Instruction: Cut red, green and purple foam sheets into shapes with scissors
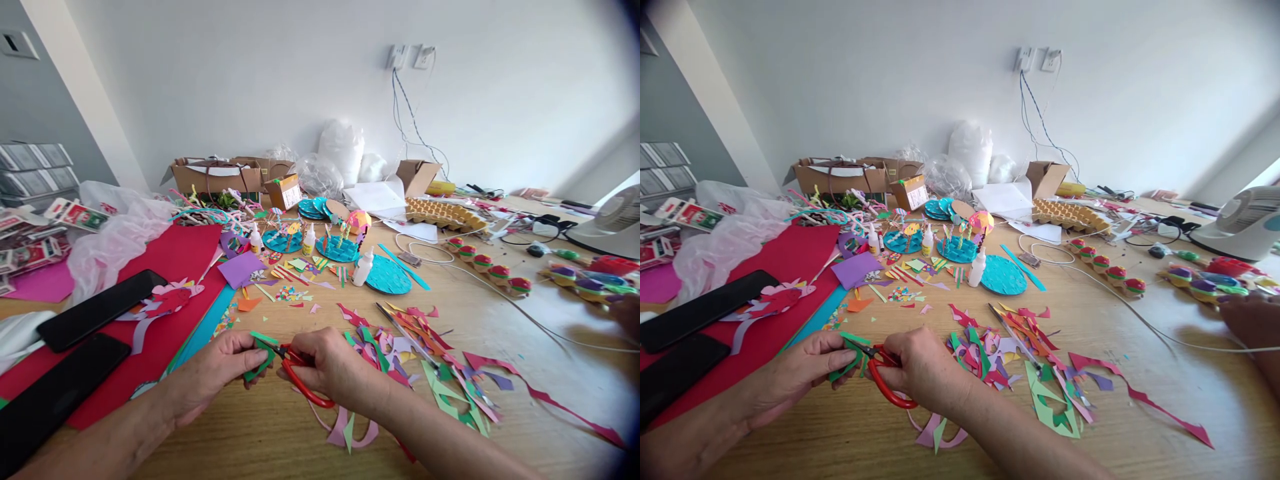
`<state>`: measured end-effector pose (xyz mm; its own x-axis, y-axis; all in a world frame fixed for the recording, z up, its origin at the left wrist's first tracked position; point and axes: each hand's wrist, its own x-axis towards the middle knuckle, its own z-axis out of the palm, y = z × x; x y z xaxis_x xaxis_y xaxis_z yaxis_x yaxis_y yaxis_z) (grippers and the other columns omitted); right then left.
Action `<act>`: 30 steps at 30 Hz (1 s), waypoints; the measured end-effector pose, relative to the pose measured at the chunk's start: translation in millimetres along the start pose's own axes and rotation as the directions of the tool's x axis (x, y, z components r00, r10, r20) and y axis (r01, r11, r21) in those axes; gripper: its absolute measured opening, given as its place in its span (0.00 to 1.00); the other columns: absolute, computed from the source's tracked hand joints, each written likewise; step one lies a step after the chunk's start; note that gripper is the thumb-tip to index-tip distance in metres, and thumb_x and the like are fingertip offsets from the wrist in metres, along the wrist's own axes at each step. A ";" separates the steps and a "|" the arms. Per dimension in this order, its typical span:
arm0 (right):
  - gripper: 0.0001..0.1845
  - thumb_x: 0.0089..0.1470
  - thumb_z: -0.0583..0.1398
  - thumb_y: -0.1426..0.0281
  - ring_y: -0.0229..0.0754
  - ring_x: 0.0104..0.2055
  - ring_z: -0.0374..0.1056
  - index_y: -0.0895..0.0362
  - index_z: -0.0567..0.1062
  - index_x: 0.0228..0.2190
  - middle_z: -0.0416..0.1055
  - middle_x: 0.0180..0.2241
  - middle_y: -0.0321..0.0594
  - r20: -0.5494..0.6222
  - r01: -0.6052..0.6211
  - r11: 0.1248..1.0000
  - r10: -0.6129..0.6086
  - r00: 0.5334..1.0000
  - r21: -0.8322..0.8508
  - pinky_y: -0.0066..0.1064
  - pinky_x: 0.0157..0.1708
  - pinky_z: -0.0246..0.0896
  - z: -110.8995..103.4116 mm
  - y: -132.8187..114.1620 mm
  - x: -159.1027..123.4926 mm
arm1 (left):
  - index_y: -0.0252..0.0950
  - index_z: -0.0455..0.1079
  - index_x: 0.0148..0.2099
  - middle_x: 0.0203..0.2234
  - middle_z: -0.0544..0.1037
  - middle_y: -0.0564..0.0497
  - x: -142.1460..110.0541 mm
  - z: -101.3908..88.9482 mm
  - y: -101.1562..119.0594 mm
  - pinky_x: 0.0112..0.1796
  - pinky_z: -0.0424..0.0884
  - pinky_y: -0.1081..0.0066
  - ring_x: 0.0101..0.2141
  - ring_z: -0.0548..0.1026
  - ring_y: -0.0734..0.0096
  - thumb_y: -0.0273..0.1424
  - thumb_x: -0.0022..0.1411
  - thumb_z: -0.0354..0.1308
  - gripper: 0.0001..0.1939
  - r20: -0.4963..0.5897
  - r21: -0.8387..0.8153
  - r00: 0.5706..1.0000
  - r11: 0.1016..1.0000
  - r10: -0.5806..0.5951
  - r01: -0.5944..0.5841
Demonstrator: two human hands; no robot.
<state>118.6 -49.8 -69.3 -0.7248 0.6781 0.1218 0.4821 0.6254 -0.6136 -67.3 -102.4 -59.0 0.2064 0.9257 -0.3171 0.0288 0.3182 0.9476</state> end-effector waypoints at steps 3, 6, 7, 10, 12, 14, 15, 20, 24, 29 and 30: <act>0.14 0.47 0.61 0.67 0.29 0.18 0.46 0.60 0.67 0.16 0.54 0.15 0.29 -0.003 0.019 1.000 -0.019 1.000 -0.003 0.23 0.17 0.38 5.0 4.2 1.7 | 0.34 0.70 0.25 0.19 0.68 0.55 -0.7 -0.9 -4.2 0.26 0.58 0.73 0.23 0.62 0.75 0.41 0.50 0.60 0.14 0.002 -0.020 1.000 1.000 -0.023 0.023; 0.15 0.47 0.61 0.66 0.29 0.18 0.46 0.60 0.66 0.16 0.54 0.15 0.29 0.010 0.024 1.000 -0.024 1.000 0.016 0.22 0.17 0.38 8.5 7.6 2.9 | 0.33 0.70 0.26 0.20 0.67 0.55 -1.4 -2.2 -7.2 0.26 0.58 0.73 0.24 0.61 0.75 0.40 0.51 0.60 0.13 -0.004 -0.018 0.999 0.999 -0.043 0.043; 0.15 0.47 0.61 0.66 0.29 0.18 0.46 0.60 0.65 0.16 0.53 0.15 0.28 0.019 0.017 1.000 -0.018 1.000 0.026 0.22 0.17 0.38 8.9 8.0 3.2 | 0.33 0.70 0.27 0.20 0.67 0.56 -1.8 -2.7 -7.7 0.26 0.58 0.74 0.24 0.61 0.75 0.39 0.51 0.59 0.13 -0.005 -0.015 0.999 0.999 -0.048 0.048; 0.16 0.47 0.61 0.65 0.29 0.18 0.46 0.60 0.65 0.15 0.52 0.15 0.28 0.053 -0.022 0.998 0.019 0.998 0.064 0.22 0.16 0.39 8.1 7.3 3.9 | 0.33 0.70 0.27 0.20 0.66 0.56 -3.8 -4.3 -7.7 0.26 0.58 0.74 0.24 0.61 0.76 0.38 0.51 0.59 0.12 0.005 -0.005 0.998 0.998 -0.057 0.057; 0.17 0.48 0.60 0.65 0.29 0.18 0.46 0.60 0.64 0.15 0.52 0.14 0.28 0.082 -0.044 0.995 0.037 0.996 0.089 0.22 0.16 0.39 7.6 6.8 4.2 | 0.34 0.69 0.26 0.20 0.67 0.56 -5.7 -4.8 -7.3 0.26 0.58 0.74 0.24 0.61 0.75 0.38 0.51 0.59 0.12 0.025 0.011 0.998 0.998 -0.059 0.059; 0.17 0.48 0.60 0.66 0.29 0.18 0.47 0.60 0.64 0.15 0.53 0.14 0.28 0.109 -0.064 0.993 0.053 0.993 0.103 0.22 0.16 0.39 8.2 7.6 4.5 | 0.34 0.68 0.25 0.20 0.67 0.56 -7.3 -4.7 -7.4 0.26 0.58 0.74 0.23 0.62 0.75 0.38 0.51 0.59 0.12 0.067 0.027 0.996 0.998 -0.067 0.065; 0.17 0.48 0.59 0.66 0.29 0.18 0.47 0.60 0.63 0.15 0.53 0.14 0.28 0.123 -0.076 0.991 0.062 0.991 0.108 0.22 0.16 0.39 8.7 8.4 4.6 | 0.34 0.67 0.24 0.20 0.67 0.56 -7.8 -4.5 -7.5 0.26 0.58 0.74 0.23 0.62 0.75 0.38 0.51 0.59 0.12 0.086 0.030 0.994 0.997 -0.073 0.070; 0.16 0.49 0.57 0.63 0.29 0.19 0.49 0.59 0.65 0.17 0.56 0.15 0.29 0.192 -0.148 0.984 0.128 0.973 0.095 0.22 0.17 0.41 6.6 11.5 5.3 | 0.35 0.67 0.24 0.20 0.68 0.56 -4.8 -7.2 -6.1 0.26 0.59 0.74 0.23 0.63 0.75 0.38 0.51 0.59 0.12 0.050 0.028 0.998 0.998 -0.049 0.048; 0.16 0.50 0.56 0.61 0.30 0.18 0.52 0.59 0.65 0.18 0.58 0.15 0.30 0.333 -0.208 0.971 0.159 0.930 0.117 0.22 0.16 0.43 -3.6 10.7 4.1 | 0.35 0.68 0.25 0.20 0.69 0.56 1.6 -17.3 -3.8 0.26 0.60 0.74 0.24 0.63 0.75 0.38 0.51 0.58 0.11 -0.077 0.056 0.997 0.998 0.027 -0.023; 0.20 0.49 0.57 0.56 0.31 0.16 0.56 0.58 0.64 0.18 0.62 0.16 0.32 0.492 -0.371 0.854 0.163 0.855 0.363 0.22 0.15 0.49 -10.4 11.1 0.5 | 0.36 0.67 0.26 0.19 0.67 0.58 9.3 -26.1 -2.8 0.25 0.60 0.75 0.22 0.62 0.77 0.35 0.51 0.58 0.08 -0.123 0.110 0.987 0.989 0.108 -0.095; 0.20 0.48 0.58 0.55 0.31 0.16 0.57 0.58 0.64 0.19 0.62 0.17 0.32 0.477 -0.397 0.820 0.177 0.861 0.412 0.22 0.15 0.50 -10.4 10.6 0.5 | 0.36 0.67 0.26 0.18 0.67 0.58 10.1 -25.6 -1.8 0.24 0.59 0.75 0.22 0.62 0.77 0.35 0.51 0.58 0.08 -0.127 0.114 0.985 0.988 0.119 -0.105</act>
<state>128.5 -38.8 -67.6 -0.7737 0.5100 -0.3760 0.4803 0.0851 -0.8730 -90.3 -88.4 -64.9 0.0825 0.9754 -0.2042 0.1181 0.1939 0.9739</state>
